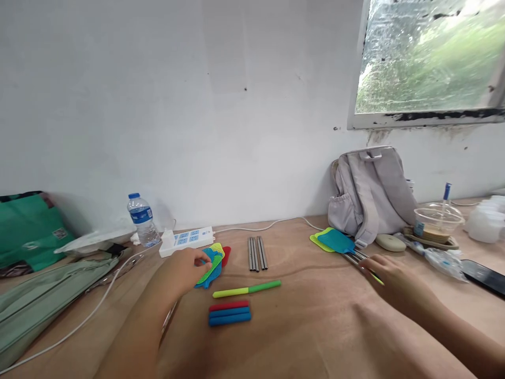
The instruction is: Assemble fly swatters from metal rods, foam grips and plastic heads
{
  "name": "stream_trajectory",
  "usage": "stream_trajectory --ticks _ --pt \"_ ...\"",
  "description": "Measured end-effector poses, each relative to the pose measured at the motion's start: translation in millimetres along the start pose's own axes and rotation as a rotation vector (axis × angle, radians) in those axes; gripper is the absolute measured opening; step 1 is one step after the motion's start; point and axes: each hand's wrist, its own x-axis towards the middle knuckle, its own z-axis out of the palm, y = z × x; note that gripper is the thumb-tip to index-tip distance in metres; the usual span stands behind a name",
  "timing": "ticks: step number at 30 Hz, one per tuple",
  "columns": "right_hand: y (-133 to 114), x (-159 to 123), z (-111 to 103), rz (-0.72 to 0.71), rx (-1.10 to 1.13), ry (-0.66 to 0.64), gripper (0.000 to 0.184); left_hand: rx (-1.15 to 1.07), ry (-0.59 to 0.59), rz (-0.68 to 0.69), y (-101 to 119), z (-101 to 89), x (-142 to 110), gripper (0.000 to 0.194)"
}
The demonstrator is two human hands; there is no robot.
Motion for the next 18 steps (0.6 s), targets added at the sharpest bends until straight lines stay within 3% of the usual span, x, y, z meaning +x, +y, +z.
stream_trajectory --ticks 3,7,11,18 --pt "-50 19 1 -0.103 0.172 -0.076 0.016 0.016 -0.017 0.025 -1 3.6 0 0.027" --pt "-96 33 22 -0.156 0.464 -0.097 0.018 0.063 0.02 -0.032 -6 2.8 3 0.03" --pt "-125 45 53 -0.103 0.699 -0.139 0.022 0.124 0.03 -0.071 -11 9.7 11 0.031" --pt "-154 87 94 -0.07 0.858 -0.124 0.023 0.201 -0.059 -0.097 -17 50.1 30 0.032"
